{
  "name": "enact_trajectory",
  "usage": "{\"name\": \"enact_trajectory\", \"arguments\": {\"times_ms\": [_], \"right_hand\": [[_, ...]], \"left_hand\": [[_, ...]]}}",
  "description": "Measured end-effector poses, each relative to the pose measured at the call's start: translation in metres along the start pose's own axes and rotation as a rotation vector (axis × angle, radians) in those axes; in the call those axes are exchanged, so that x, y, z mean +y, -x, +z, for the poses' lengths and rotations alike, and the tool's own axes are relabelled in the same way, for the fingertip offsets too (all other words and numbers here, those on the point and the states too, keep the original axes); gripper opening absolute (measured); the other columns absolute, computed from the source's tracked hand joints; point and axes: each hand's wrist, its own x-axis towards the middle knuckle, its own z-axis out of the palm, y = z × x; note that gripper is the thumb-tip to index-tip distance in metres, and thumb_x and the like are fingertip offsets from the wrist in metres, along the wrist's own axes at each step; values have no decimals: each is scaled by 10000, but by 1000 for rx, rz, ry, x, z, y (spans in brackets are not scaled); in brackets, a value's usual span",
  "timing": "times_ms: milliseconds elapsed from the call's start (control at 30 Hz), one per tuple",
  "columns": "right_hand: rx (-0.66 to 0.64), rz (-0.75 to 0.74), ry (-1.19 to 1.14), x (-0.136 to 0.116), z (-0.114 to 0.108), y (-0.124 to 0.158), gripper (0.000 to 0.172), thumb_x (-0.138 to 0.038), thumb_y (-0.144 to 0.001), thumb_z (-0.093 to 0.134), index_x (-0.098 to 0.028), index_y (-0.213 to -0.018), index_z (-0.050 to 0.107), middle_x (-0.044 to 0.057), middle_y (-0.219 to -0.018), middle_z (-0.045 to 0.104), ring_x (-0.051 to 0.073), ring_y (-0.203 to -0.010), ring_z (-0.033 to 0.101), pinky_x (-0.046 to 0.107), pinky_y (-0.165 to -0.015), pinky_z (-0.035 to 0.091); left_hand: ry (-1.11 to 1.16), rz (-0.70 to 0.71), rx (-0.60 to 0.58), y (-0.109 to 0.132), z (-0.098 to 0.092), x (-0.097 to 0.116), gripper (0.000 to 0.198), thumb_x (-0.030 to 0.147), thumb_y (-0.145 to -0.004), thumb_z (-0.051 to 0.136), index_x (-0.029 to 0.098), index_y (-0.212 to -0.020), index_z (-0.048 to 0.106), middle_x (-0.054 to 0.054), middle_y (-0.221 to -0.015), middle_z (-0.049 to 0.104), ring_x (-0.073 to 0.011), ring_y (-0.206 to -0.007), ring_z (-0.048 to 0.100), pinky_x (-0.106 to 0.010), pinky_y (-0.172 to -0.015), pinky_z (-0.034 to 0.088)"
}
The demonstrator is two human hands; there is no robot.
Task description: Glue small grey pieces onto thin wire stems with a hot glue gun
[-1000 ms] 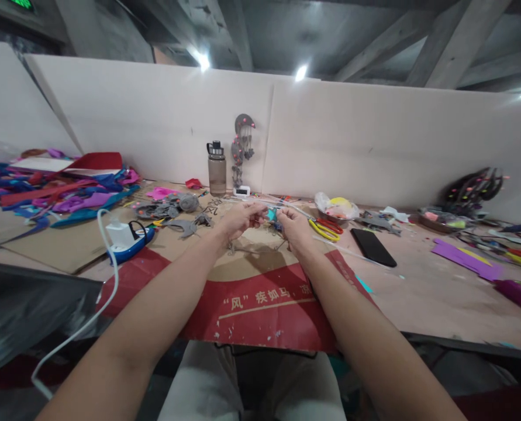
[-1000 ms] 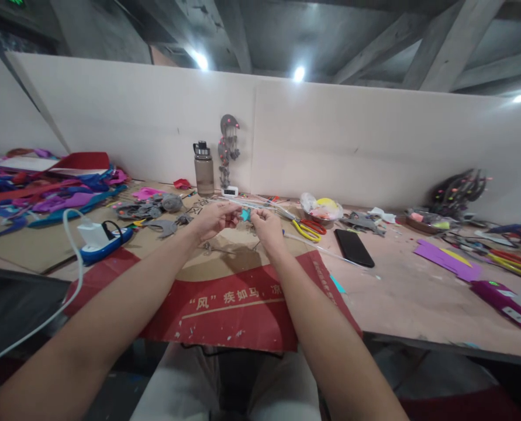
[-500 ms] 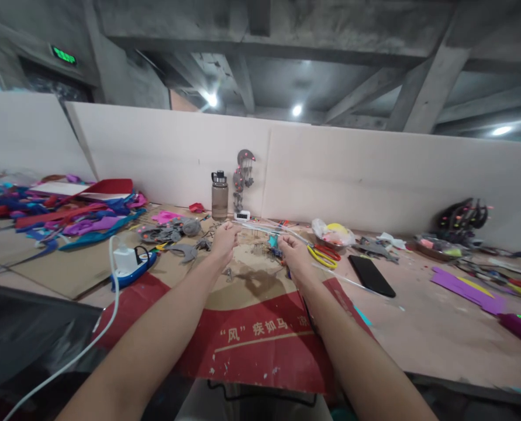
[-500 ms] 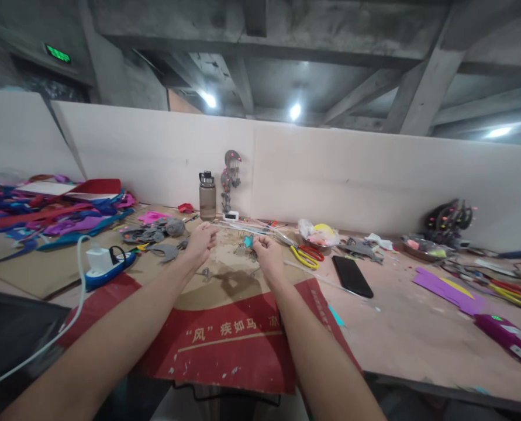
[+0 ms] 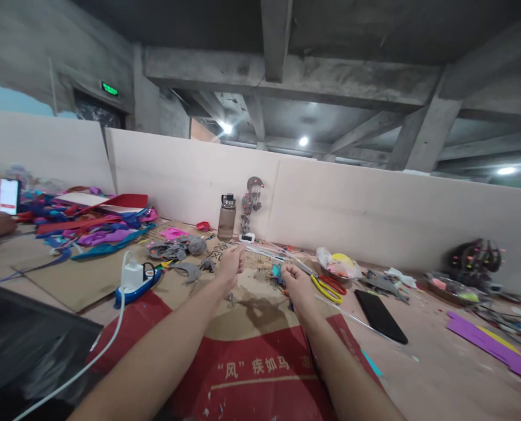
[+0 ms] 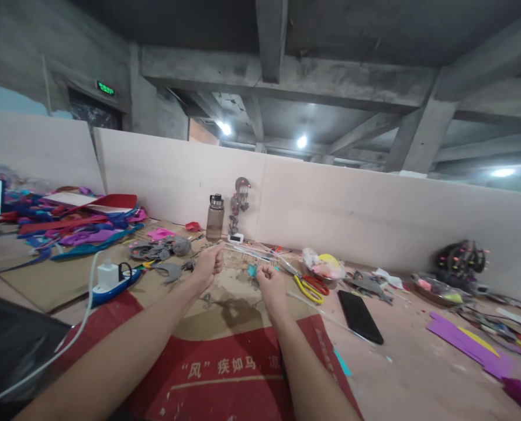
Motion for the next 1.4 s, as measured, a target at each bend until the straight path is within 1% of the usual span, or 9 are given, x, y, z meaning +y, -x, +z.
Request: {"name": "enact_trajectory", "arguments": {"times_ms": [133, 367, 500, 600, 800, 967, 1067, 1167, 1400], "right_hand": [[-13, 3, -2, -1, 0, 1, 294, -466, -687, 600, -177, -726, 566, -68, -531, 378, 75, -473, 274, 215, -441, 239], [-18, -41, 23, -3, 0, 1, 316, -494, -681, 577, -181, -703, 545, -63, -531, 388, 80, -479, 282, 218, -451, 235], [0, -72, 41, -4, 1, 2, 315, -492, -662, 564, -180, -692, 547, -55, -533, 419, 88, -486, 309, 227, -475, 250], [5, -86, 72, -5, 2, 3, 289, -463, -642, 564, -176, -670, 548, -43, -545, 455, 95, -504, 356, 230, -503, 273], [-10, -76, 115, -9, 2, 7, 297, -480, -651, 550, -185, -677, 545, -43, -531, 457, 100, -492, 354, 234, -487, 249], [-14, -82, 91, -11, 2, 7, 325, -512, -629, 563, -190, -658, 522, -38, -531, 459, 102, -495, 358, 237, -488, 253], [-10, -81, 93, -10, 2, 6, 339, -526, -632, 565, -191, -654, 521, -42, -528, 457, 102, -491, 364, 236, -491, 268], [-1, -104, 109, -8, 1, 5, 332, -517, -645, 571, -187, -647, 529, -37, -531, 471, 104, -501, 378, 235, -489, 274], [1, -105, 96, -9, 0, 8, 304, -488, -677, 580, -185, -673, 545, -46, -525, 458, 94, -484, 345, 230, -468, 243]], "left_hand": [[-54, 93, 26, 2, 2, -3, 418, 486, -737, 606, 210, -633, 309, 119, -469, 229, -27, -358, 162, -178, -368, 115], [-416, 203, 31, 5, 5, -13, 220, 345, -803, 453, 160, -708, 525, 15, -621, 517, -75, -444, 410, -206, -412, 308], [-593, 247, 43, 3, 2, -16, 117, 216, -736, 441, 168, -744, 547, 21, -644, 545, -87, -466, 421, -216, -461, 321], [-706, 284, 17, 4, 1, -13, 123, 163, -676, 432, 171, -665, 554, 31, -559, 496, -100, -479, 406, -226, -497, 308], [-616, 243, -20, 6, 0, -7, 192, 193, -679, 395, 195, -490, 426, 29, -443, 347, -116, -446, 352, -255, -491, 279], [-551, 197, -15, 9, 1, -8, 198, 295, -738, 425, 181, -641, 556, 63, -449, 299, -105, -416, 291, -248, -459, 237], [-632, 216, -79, 13, 4, -8, 263, 356, -751, 445, 167, -763, 626, 67, -467, 340, -105, -432, 317, -242, -466, 239], [-754, 283, -124, 18, 8, -7, 261, 356, -745, 450, 165, -706, 623, 51, -485, 401, -110, -472, 371, -243, -490, 261], [-696, 316, -56, 16, 6, -3, 224, 267, -761, 405, 202, -558, 476, 21, -487, 411, -134, -492, 404, -265, -509, 309]]}}
